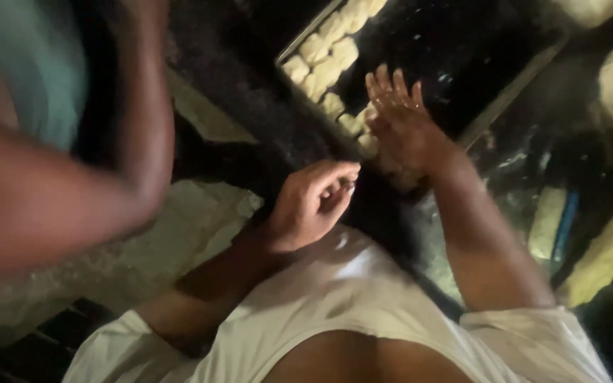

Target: The recorder is seen preparing pieces of dough and placing them into a baking tray.

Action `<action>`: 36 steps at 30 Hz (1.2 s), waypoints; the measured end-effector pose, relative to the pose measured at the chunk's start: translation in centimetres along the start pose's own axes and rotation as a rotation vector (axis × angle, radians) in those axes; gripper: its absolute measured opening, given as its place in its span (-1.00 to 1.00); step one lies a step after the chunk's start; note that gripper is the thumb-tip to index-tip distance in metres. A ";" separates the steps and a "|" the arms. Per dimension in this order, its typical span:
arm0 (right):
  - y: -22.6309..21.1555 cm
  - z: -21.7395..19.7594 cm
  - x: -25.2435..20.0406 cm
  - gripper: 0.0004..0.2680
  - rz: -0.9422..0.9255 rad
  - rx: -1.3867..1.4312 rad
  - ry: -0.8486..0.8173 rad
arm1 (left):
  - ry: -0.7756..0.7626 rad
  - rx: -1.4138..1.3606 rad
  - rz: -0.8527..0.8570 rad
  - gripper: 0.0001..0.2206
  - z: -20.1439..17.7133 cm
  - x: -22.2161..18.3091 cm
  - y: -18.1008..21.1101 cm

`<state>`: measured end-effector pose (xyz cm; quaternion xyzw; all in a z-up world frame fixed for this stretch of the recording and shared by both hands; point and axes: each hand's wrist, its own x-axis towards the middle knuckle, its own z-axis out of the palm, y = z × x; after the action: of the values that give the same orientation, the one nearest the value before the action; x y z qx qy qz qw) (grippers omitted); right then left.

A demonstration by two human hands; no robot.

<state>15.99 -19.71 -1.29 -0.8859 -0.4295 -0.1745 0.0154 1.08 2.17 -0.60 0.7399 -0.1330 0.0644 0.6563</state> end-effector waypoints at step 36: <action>22.9 -9.7 -48.9 -0.57 1.280 -0.101 -0.631 | -0.588 0.005 -0.066 -0.74 20.9 -1.5 1.1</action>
<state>2.80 -72.83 -5.19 -0.9720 0.1993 0.1136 -0.0509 -2.29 -18.46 -2.72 0.7323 -0.2930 -0.1736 0.5897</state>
